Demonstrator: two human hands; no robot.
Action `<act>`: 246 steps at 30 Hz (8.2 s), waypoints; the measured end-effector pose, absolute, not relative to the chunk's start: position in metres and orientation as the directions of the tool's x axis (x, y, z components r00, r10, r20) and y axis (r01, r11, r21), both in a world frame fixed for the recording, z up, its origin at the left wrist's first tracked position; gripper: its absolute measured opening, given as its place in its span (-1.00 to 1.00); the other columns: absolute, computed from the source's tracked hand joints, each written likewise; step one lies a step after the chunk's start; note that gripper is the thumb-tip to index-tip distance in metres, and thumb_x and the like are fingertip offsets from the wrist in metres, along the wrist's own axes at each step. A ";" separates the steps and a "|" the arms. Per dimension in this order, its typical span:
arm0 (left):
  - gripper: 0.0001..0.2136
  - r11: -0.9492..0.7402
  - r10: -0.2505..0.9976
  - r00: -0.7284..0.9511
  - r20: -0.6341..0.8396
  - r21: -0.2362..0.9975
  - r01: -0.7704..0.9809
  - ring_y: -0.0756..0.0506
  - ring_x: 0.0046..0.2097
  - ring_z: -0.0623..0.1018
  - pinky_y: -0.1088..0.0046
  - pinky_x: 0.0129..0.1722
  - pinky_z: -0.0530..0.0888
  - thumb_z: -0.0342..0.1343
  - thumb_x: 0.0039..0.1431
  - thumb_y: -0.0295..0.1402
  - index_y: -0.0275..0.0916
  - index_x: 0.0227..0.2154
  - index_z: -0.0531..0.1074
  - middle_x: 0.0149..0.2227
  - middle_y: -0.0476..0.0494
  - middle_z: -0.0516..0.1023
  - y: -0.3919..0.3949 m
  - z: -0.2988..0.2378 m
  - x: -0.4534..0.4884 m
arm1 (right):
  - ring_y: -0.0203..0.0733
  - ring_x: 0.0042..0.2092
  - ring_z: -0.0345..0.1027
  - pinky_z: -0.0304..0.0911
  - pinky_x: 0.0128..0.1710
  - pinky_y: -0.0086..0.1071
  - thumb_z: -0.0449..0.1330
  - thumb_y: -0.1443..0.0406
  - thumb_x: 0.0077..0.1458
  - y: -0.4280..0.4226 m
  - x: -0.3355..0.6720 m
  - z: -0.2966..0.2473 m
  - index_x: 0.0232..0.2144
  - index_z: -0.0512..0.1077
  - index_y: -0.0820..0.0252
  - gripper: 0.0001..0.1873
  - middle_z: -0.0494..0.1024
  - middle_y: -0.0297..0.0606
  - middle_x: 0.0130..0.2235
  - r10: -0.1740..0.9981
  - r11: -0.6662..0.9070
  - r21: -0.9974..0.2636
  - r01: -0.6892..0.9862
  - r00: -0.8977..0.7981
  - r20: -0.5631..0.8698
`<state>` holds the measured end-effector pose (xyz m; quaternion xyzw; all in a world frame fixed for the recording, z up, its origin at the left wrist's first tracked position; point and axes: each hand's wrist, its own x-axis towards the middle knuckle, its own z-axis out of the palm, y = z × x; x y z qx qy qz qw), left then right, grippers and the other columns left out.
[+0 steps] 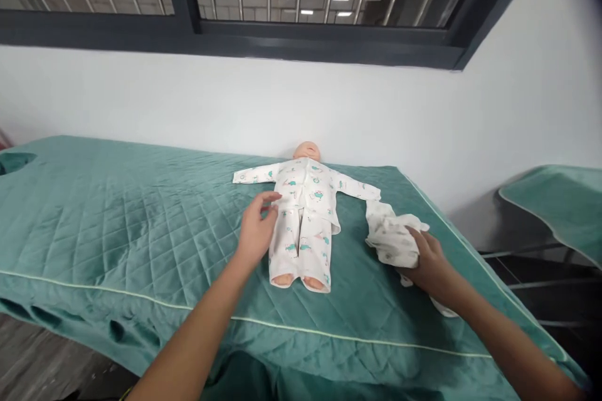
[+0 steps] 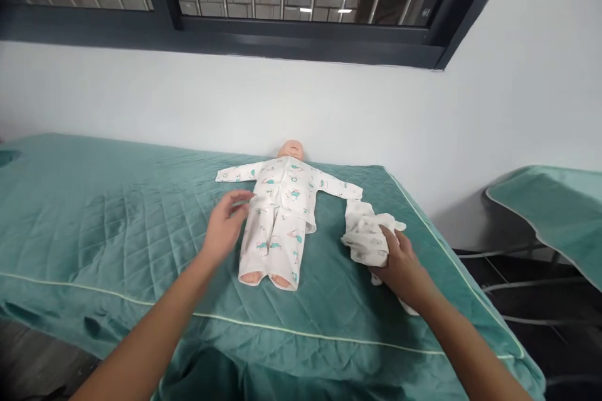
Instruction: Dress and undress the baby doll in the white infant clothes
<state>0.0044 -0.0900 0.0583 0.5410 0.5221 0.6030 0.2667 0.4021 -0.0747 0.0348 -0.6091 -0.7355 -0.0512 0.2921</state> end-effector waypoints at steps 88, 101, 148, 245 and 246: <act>-0.87 -0.319 0.948 0.100 0.303 0.905 0.281 -0.14 0.27 0.40 0.20 0.32 0.29 0.12 0.23 -0.30 -0.10 -0.23 0.55 0.23 -0.03 0.44 0.077 0.064 0.028 | -0.09 0.34 0.13 -0.01 0.36 -0.05 0.16 0.18 0.20 0.066 0.196 0.036 -0.09 0.51 -0.03 -0.76 0.36 -0.29 0.27 0.893 0.447 -0.846 0.291 -0.084 0.443; -0.96 -0.364 0.927 0.070 0.369 0.836 0.410 -0.16 0.26 0.39 0.19 0.31 0.26 0.17 0.15 -0.41 -0.14 -0.35 0.50 0.17 -0.01 0.48 0.083 0.065 0.035 | -0.02 0.28 0.21 0.07 0.30 0.04 0.20 0.22 0.15 0.065 0.190 0.044 -0.19 0.46 0.01 -0.85 0.40 -0.28 0.23 0.939 0.330 -0.916 0.227 0.019 0.343; -0.97 -0.450 0.893 0.184 0.411 0.806 0.384 -0.19 0.35 0.21 0.03 0.26 0.31 0.14 0.26 -0.40 -0.16 -0.31 0.44 0.28 -0.12 0.33 0.034 0.046 0.016 | 0.04 0.31 0.14 0.03 0.29 0.09 0.23 0.22 0.18 0.038 0.198 0.040 -0.34 0.53 0.02 -0.92 0.34 -0.33 0.29 0.897 0.437 -0.817 0.377 -0.118 0.425; -0.87 -0.140 0.747 -0.644 0.163 0.986 0.087 0.01 -0.33 0.41 0.46 -0.27 0.39 0.15 0.22 -0.27 -0.17 -0.25 0.35 -0.30 0.00 0.41 0.044 0.036 0.003 | -0.13 -0.27 0.43 0.36 -0.26 -0.22 0.35 0.15 -0.06 0.062 0.224 0.033 -0.26 0.47 0.06 -0.72 0.53 -0.33 -0.29 0.941 0.073 -0.987 -0.146 0.338 0.019; -0.85 -0.085 0.774 -0.623 0.113 0.994 0.075 0.01 -0.34 0.39 0.45 -0.28 0.37 0.16 0.21 -0.24 -0.17 -0.24 0.37 -0.30 0.00 0.41 0.045 0.036 0.001 | -0.14 -0.28 0.42 0.35 -0.29 -0.24 0.37 0.11 -0.06 0.062 0.224 0.032 -0.19 0.50 0.06 -0.64 0.54 -0.32 -0.27 0.945 0.064 -0.994 -0.083 0.326 0.034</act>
